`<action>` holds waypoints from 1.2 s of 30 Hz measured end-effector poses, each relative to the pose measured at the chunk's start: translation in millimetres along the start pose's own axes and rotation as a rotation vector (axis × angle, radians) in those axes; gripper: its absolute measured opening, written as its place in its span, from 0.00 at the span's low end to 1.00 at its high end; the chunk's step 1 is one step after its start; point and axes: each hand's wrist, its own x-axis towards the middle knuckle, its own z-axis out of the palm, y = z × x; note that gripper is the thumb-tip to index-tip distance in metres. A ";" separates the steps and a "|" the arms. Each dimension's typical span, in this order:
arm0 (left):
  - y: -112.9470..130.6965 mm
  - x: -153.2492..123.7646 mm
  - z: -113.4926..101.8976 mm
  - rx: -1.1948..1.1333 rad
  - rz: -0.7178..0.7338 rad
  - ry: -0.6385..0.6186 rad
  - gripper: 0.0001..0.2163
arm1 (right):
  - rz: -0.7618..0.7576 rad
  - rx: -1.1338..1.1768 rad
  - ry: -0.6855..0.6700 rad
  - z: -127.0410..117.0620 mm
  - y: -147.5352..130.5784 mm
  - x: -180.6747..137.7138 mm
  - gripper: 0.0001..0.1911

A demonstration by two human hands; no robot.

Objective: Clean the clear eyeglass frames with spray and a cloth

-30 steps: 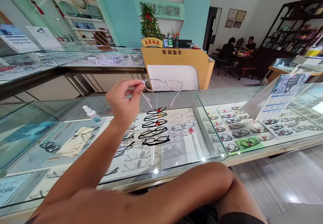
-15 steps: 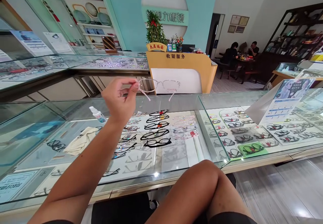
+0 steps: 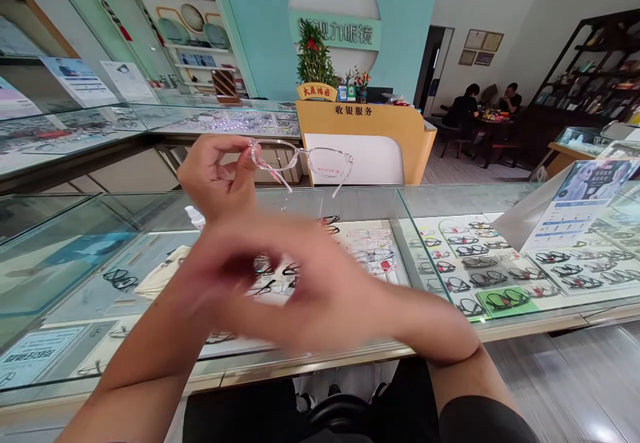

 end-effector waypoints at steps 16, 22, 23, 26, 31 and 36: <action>3.5 -6.1 11.8 0.114 -0.041 0.098 0.06 | 0.257 -0.594 0.551 -59.5 88.4 5.1 0.30; 7.3 -7.7 9.0 0.082 -0.033 0.090 0.06 | 0.235 -0.617 0.560 -60.9 99.4 3.5 0.23; 8.6 -8.2 8.6 0.083 -0.045 0.088 0.07 | 0.231 -0.617 0.559 -60.5 101.6 3.4 0.23; 13.0 -10.2 8.1 0.086 -0.092 0.043 0.11 | 0.210 -0.634 0.572 -60.2 108.6 2.9 0.23; 13.4 -15.3 10.5 0.050 -0.137 -0.114 0.19 | 0.196 -0.695 0.592 -63.9 120.0 1.3 0.24; 1.2 -22.3 17.0 -0.008 -0.221 -0.116 0.23 | 0.159 -0.717 0.578 -64.7 125.3 0.0 0.24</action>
